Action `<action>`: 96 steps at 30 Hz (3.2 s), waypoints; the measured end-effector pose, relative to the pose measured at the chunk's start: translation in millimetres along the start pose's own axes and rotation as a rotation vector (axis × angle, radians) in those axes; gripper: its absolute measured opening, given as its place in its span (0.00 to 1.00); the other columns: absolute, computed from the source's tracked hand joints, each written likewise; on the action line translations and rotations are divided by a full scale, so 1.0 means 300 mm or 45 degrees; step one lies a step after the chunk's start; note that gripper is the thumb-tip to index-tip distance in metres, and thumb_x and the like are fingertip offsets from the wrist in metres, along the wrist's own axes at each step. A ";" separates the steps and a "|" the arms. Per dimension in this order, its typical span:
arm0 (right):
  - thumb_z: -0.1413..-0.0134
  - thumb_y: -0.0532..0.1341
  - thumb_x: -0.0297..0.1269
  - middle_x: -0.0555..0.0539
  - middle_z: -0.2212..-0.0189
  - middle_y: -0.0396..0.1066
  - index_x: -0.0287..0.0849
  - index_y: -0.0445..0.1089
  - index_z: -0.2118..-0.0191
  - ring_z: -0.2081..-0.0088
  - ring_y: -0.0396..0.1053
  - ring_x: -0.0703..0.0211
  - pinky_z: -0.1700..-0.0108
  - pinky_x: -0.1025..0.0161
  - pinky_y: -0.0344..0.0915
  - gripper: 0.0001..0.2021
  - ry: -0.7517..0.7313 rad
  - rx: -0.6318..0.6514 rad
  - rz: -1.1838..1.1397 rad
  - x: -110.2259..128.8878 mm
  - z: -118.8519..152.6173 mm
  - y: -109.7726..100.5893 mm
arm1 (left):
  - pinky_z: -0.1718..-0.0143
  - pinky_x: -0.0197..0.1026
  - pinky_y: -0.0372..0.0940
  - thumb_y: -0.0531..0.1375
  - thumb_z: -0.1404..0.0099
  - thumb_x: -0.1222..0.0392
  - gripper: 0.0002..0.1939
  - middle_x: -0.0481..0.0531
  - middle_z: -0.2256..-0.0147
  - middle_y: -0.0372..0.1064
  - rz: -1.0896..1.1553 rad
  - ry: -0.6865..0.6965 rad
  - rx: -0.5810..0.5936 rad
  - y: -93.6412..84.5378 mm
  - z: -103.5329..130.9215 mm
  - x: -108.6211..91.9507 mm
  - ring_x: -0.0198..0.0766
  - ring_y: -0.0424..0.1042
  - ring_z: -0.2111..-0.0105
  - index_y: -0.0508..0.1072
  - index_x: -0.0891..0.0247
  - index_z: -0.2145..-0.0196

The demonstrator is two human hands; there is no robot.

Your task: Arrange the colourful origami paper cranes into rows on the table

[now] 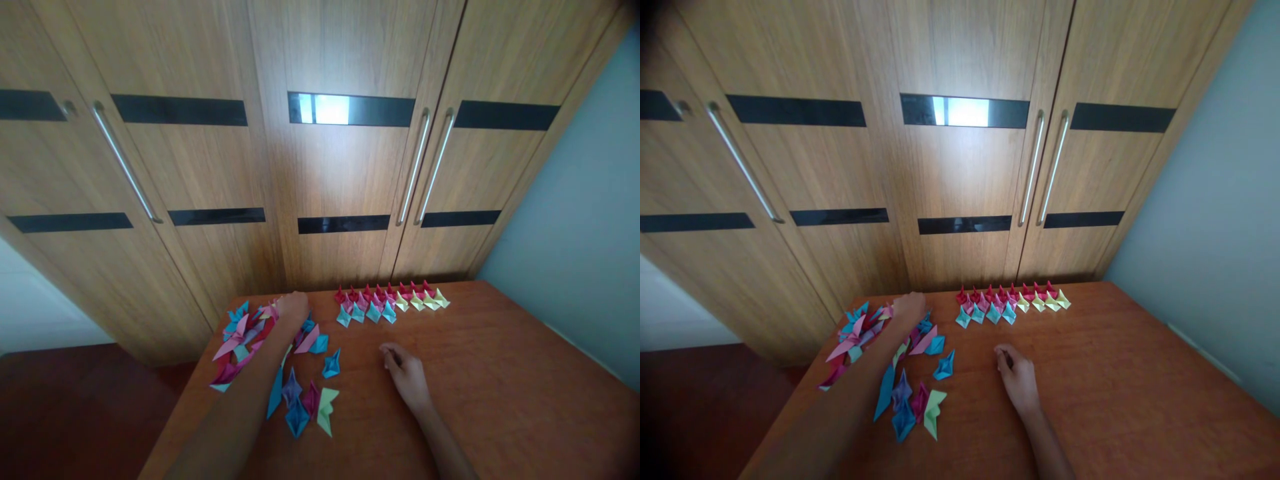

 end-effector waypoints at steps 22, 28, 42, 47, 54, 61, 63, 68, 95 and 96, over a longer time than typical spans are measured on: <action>0.48 0.57 0.52 0.51 0.80 0.66 0.40 0.72 0.63 0.77 0.63 0.61 0.75 0.66 0.60 0.19 0.138 0.085 -0.404 0.022 0.005 0.034 | 0.74 0.34 0.65 0.47 0.32 0.53 0.13 0.47 0.72 0.67 1.510 0.774 0.155 -0.039 0.418 -0.136 0.33 0.70 0.75 0.64 0.63 0.66; 0.48 0.58 0.50 0.48 0.71 0.70 0.42 0.72 0.58 0.71 0.66 0.61 0.70 0.66 0.62 0.18 0.053 0.245 -0.539 0.202 0.073 0.104 | 0.73 0.32 0.63 0.53 0.36 0.57 0.08 0.47 0.74 0.68 1.388 0.751 0.250 0.037 0.502 -0.152 0.34 0.70 0.74 0.68 0.63 0.69; 0.43 0.55 0.44 0.50 0.77 0.68 0.44 0.72 0.71 0.75 0.64 0.63 0.71 0.69 0.60 0.13 -0.382 0.344 0.135 0.367 0.116 0.092 | 0.59 0.36 0.63 0.54 0.37 0.64 0.09 0.49 0.65 0.74 1.135 0.719 -0.161 -0.018 0.541 -0.064 0.37 0.71 0.63 0.74 0.58 0.65; 0.47 0.56 0.51 0.46 0.74 0.74 0.42 0.73 0.65 0.74 0.69 0.58 0.71 0.67 0.62 0.17 -0.111 -0.129 0.188 0.167 -0.006 -0.155 | 0.64 0.36 0.64 0.53 0.37 0.61 0.09 0.48 0.66 0.75 1.104 0.507 -0.280 -0.016 0.525 0.057 0.37 0.72 0.67 0.74 0.59 0.66; 0.47 0.53 0.49 0.42 0.67 0.77 0.41 0.74 0.63 0.65 0.74 0.51 0.66 0.65 0.63 0.19 0.335 -0.251 0.601 -0.134 -0.151 -0.268 | 0.64 0.35 0.65 0.52 0.36 0.61 0.10 0.48 0.68 0.75 1.038 0.546 -0.288 0.009 0.538 0.074 0.37 0.72 0.68 0.73 0.59 0.68; 0.46 0.52 0.51 0.40 0.65 0.76 0.47 0.73 0.57 0.66 0.73 0.47 0.68 0.59 0.64 0.19 0.510 -0.189 0.839 -0.197 -0.195 -0.225 | 0.63 0.35 0.65 0.52 0.36 0.62 0.09 0.49 0.67 0.74 1.037 0.572 -0.346 0.002 0.543 0.075 0.37 0.73 0.66 0.73 0.59 0.67; 0.46 0.51 0.51 0.39 0.65 0.75 0.47 0.72 0.56 0.66 0.73 0.46 0.68 0.58 0.65 0.20 0.531 -0.181 0.868 -0.196 -0.201 -0.217 | 0.63 0.35 0.65 0.52 0.36 0.61 0.09 0.48 0.67 0.74 1.042 0.575 -0.346 0.005 0.544 0.074 0.36 0.73 0.66 0.73 0.59 0.66; 0.45 0.51 0.51 0.37 0.62 0.74 0.47 0.71 0.54 0.64 0.73 0.45 0.66 0.55 0.65 0.21 0.545 -0.155 0.906 -0.191 -0.213 -0.203 | 0.64 0.35 0.64 0.51 0.35 0.62 0.10 0.48 0.68 0.73 1.034 0.594 -0.320 0.021 0.546 0.065 0.36 0.72 0.67 0.72 0.59 0.66; 0.44 0.51 0.50 0.45 0.68 0.75 0.46 0.70 0.62 0.66 0.73 0.52 0.69 0.64 0.61 0.17 0.361 -0.218 0.710 -0.182 -0.092 -0.184 | 0.55 0.43 0.65 0.53 0.36 0.56 0.16 0.54 0.53 0.69 0.713 0.364 -0.356 0.023 0.604 0.134 0.43 0.71 0.55 0.67 0.55 0.50; 0.44 0.50 0.50 0.45 0.68 0.76 0.46 0.70 0.63 0.66 0.73 0.52 0.69 0.64 0.61 0.16 0.327 -0.205 0.676 -0.179 -0.082 -0.178 | 0.56 0.43 0.66 0.53 0.36 0.55 0.16 0.53 0.52 0.69 0.663 0.347 -0.318 0.039 0.626 0.136 0.44 0.71 0.55 0.67 0.54 0.50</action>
Point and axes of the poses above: each hand's wrist, its own z-axis away from the middle knuckle, its own y-axis out of the palm, x = y × z, the point moved 9 cm from there along -z, towards the middle knuckle
